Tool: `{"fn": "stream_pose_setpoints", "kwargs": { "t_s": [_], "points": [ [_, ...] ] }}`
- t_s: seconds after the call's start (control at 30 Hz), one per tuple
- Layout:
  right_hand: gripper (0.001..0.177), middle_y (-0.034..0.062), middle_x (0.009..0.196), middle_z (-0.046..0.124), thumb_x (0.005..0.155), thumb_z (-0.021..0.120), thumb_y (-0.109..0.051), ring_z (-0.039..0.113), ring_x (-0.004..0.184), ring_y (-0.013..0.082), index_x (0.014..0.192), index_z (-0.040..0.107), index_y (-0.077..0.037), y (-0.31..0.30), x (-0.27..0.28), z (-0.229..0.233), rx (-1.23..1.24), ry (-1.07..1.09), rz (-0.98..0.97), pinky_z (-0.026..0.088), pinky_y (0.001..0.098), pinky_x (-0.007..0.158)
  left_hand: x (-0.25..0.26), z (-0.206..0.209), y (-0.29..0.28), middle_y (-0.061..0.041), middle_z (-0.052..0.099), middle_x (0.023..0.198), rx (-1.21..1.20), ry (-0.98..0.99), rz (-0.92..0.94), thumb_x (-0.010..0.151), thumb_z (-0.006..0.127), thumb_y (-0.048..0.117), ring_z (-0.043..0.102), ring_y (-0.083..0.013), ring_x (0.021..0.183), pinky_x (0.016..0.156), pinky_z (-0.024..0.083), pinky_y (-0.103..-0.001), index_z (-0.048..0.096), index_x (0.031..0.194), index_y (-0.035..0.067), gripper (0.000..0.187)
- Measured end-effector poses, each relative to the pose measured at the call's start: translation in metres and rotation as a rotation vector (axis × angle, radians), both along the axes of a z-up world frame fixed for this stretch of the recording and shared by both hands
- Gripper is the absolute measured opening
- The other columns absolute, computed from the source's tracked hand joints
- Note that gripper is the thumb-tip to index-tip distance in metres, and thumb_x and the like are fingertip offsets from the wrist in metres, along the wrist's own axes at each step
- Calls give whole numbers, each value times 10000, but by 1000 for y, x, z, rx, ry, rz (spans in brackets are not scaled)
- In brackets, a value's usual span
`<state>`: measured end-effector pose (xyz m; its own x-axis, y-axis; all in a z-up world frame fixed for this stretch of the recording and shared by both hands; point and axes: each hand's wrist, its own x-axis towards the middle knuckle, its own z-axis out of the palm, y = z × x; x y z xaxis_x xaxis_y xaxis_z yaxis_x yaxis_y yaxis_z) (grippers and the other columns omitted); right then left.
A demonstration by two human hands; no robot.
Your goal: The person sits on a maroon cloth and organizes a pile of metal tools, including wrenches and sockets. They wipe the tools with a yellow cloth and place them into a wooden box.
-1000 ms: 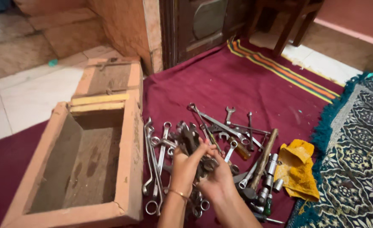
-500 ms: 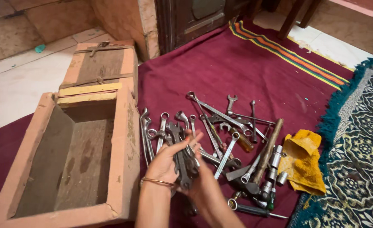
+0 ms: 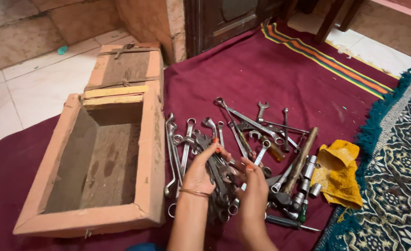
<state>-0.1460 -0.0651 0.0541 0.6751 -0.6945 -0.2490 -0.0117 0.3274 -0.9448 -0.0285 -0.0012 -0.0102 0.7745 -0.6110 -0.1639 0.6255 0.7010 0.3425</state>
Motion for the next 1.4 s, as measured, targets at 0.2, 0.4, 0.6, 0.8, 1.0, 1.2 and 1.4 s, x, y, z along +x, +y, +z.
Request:
{"fn": "stream_pose_setpoints", "kwargs": {
  "t_s": [0.2, 0.4, 0.6, 0.8, 1.0, 1.2, 1.4],
  "points": [
    [457, 243, 1043, 715, 884, 730, -308, 697, 986, 378, 1136, 558, 32, 2, 4, 11, -913, 256, 228, 520, 434, 853, -4, 6, -15, -35, 624, 750, 207, -2, 72, 902, 764, 140, 630, -179, 729, 691, 551, -347, 657, 1004, 115, 150],
    [508, 248, 1007, 708, 903, 710, -362, 717, 940, 405, 1118, 457, 22, -13, 12, -8, -739, 376, 376, 540, 432, 808, -12, 25, -13, -29, 618, 742, 240, 143, 47, 885, 707, 179, 687, -192, 740, 712, 602, -349, 686, 1028, 79, 175],
    [534, 159, 1050, 650, 989, 572, -474, 573, 1023, 489, 1253, 597, -11, -27, 5, -34, 183, 202, 120, 459, 452, 807, -14, 34, -24, 33, 533, 690, 233, -129, 304, 993, 794, 180, 544, -97, 617, 619, 522, -288, 653, 928, 50, 203],
    [612, 72, 1096, 685, 929, 430, -579, 692, 927, 213, 1281, 600, -108, -22, 4, -27, 632, -14, 288, 517, 443, 871, -21, 53, -16, -7, 625, 663, 684, -259, 142, 860, 758, 160, 598, -121, 583, 545, 467, -275, 713, 917, 55, 128],
    [509, 51, 768, 605, 1077, 411, -504, 576, 604, 182, 1262, 610, -73, -6, 6, -25, 313, -11, 381, 457, 345, 470, -25, 65, -9, -42, 659, 784, 624, -286, 123, 887, 722, 135, 699, -156, 676, 597, 567, -288, 642, 936, 11, 156],
    [451, 99, 799, 638, 1059, 364, -435, 618, 631, 227, 1164, 571, -48, 23, 20, 19, 349, 71, 443, 493, 370, 436, -6, 100, 37, -86, 660, 784, 627, -251, 10, 836, 710, 150, 644, -180, 636, 563, 519, -334, 650, 986, 52, 188],
    [416, 44, 1096, 657, 991, 427, -452, 650, 966, 232, 1241, 581, -158, 108, 64, 71, 540, -41, 707, 586, 484, 799, 66, 138, 159, -63, 718, 879, 589, -306, -93, 915, 667, 57, 681, -145, 743, 670, 587, -273, 692, 1189, -32, 289]
  ]
}}
